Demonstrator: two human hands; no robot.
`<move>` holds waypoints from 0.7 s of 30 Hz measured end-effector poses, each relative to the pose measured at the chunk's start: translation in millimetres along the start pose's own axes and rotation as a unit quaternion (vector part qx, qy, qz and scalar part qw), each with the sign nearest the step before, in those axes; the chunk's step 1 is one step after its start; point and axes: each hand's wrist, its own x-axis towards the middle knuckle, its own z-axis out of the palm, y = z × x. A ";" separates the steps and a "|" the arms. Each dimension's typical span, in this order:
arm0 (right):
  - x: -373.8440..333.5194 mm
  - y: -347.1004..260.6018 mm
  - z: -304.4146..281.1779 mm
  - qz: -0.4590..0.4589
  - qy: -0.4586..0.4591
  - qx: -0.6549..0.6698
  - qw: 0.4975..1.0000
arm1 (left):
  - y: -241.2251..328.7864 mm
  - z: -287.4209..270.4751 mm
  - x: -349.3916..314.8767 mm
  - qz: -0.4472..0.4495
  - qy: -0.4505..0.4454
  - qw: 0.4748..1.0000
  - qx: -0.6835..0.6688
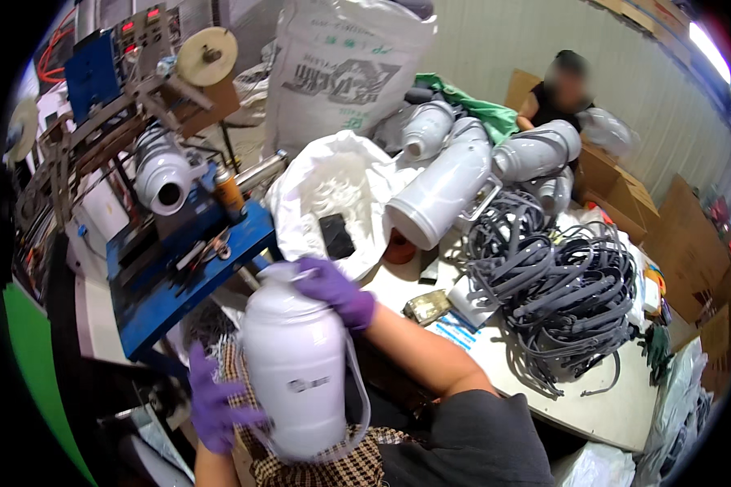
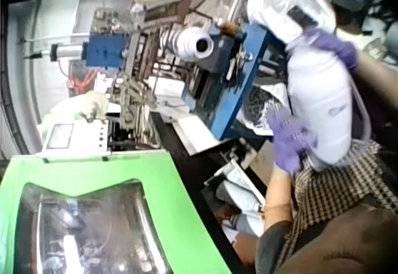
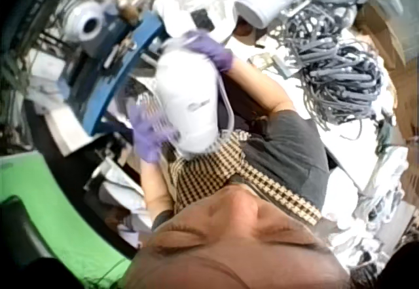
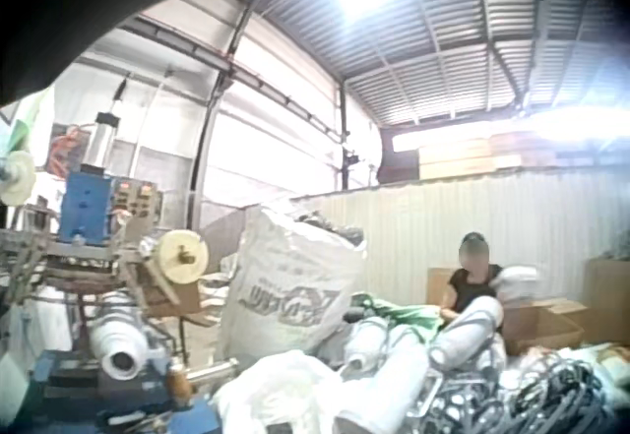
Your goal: The person repeatedly picks up white plastic containers and attaches grey handles to them. They then place the assembled units into a green bin. The process is repetitive and performed one at a time.
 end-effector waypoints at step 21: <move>-165.8 -181.8 -211.5 -0.223 0.412 -0.610 0.639 | -7.1 63.4 -114.3 -0.439 0.233 0.859 -0.120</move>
